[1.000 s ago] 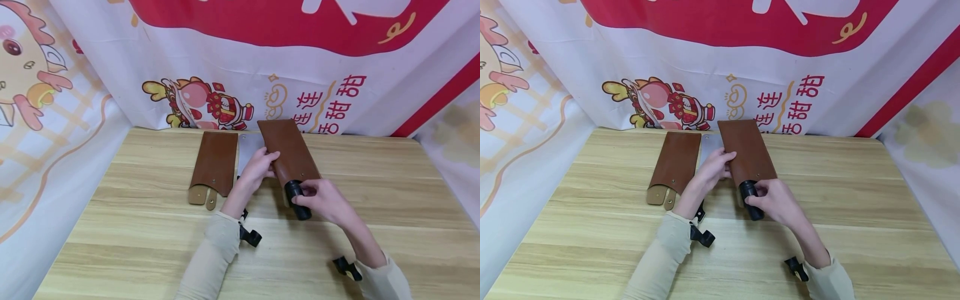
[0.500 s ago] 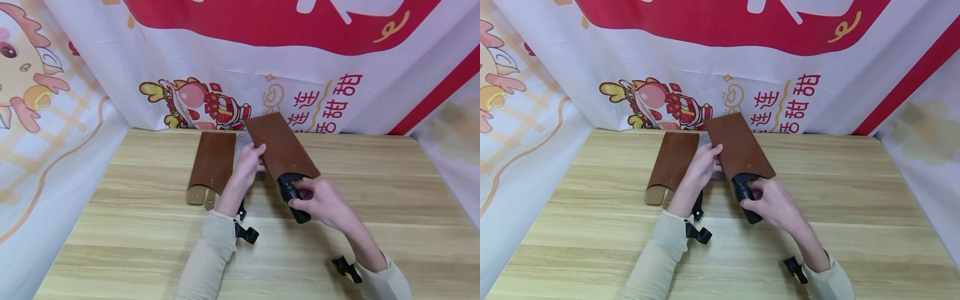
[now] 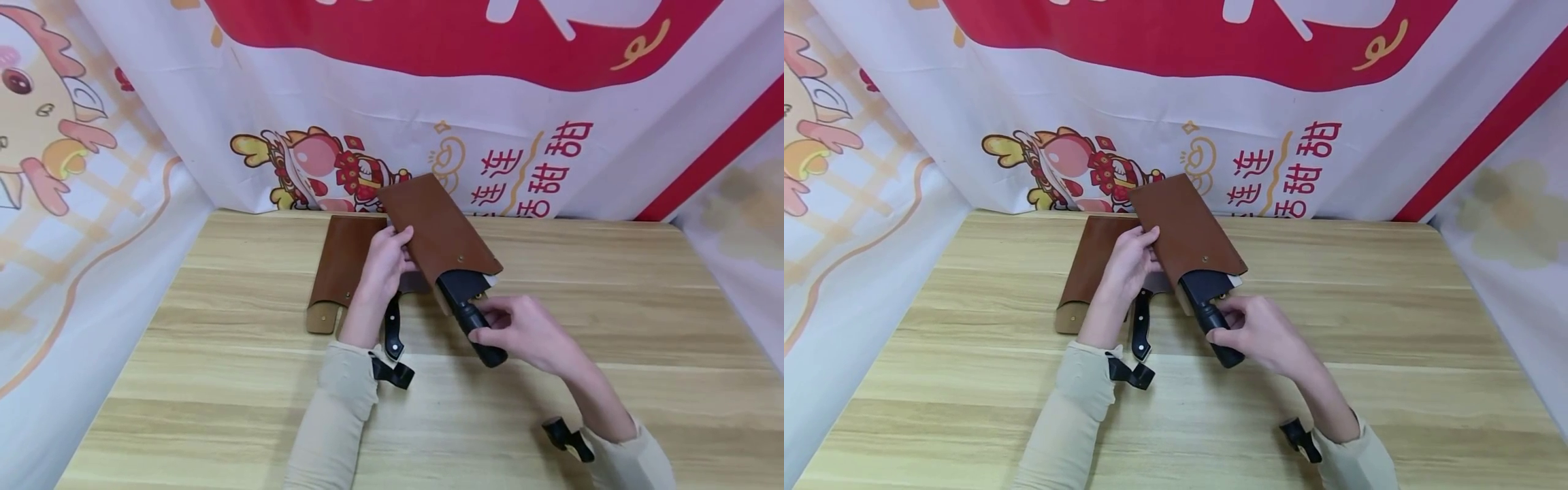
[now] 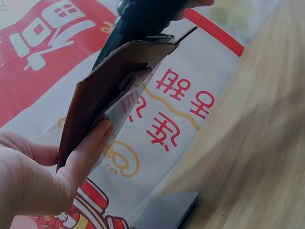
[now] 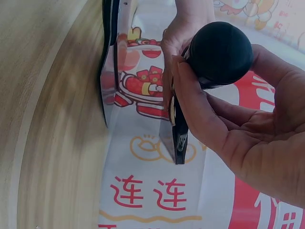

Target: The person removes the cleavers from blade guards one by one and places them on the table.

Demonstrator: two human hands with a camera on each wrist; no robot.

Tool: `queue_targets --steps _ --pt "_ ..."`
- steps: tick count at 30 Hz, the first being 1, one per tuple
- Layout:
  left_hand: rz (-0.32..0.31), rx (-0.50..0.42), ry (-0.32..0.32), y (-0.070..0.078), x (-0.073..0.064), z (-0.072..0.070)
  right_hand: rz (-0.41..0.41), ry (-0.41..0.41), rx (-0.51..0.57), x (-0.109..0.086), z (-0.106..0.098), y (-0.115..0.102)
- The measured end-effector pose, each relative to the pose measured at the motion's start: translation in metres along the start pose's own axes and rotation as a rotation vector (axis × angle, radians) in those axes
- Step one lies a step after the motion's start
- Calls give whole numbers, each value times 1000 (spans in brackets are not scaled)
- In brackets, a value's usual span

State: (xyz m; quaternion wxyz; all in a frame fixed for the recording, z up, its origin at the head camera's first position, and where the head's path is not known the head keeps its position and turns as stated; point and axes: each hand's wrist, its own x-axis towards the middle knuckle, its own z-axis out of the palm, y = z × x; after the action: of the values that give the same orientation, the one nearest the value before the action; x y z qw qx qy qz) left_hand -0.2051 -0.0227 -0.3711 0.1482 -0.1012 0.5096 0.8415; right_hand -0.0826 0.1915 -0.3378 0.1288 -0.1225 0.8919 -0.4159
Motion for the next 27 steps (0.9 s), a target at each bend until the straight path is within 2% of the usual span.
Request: queue_targets --steps 7,14,19,23,25,27 --pt "28 -114 4 -1 1 -1 49 -27 102 3 -11 12" --pt "27 -212 18 -1 3 -5 108 17 102 5 -25 22" --pt "6 -315 58 2 4 -9 144 75 182 4 -38 32" --pt "-22 -399 67 3 4 -10 166 179 308 3 -48 43" --pt "-28 -419 70 4 3 -9 173 242 437 3 -51 48" --pt "-25 -435 73 3 2 -8 170 306 612 5 -52 53"
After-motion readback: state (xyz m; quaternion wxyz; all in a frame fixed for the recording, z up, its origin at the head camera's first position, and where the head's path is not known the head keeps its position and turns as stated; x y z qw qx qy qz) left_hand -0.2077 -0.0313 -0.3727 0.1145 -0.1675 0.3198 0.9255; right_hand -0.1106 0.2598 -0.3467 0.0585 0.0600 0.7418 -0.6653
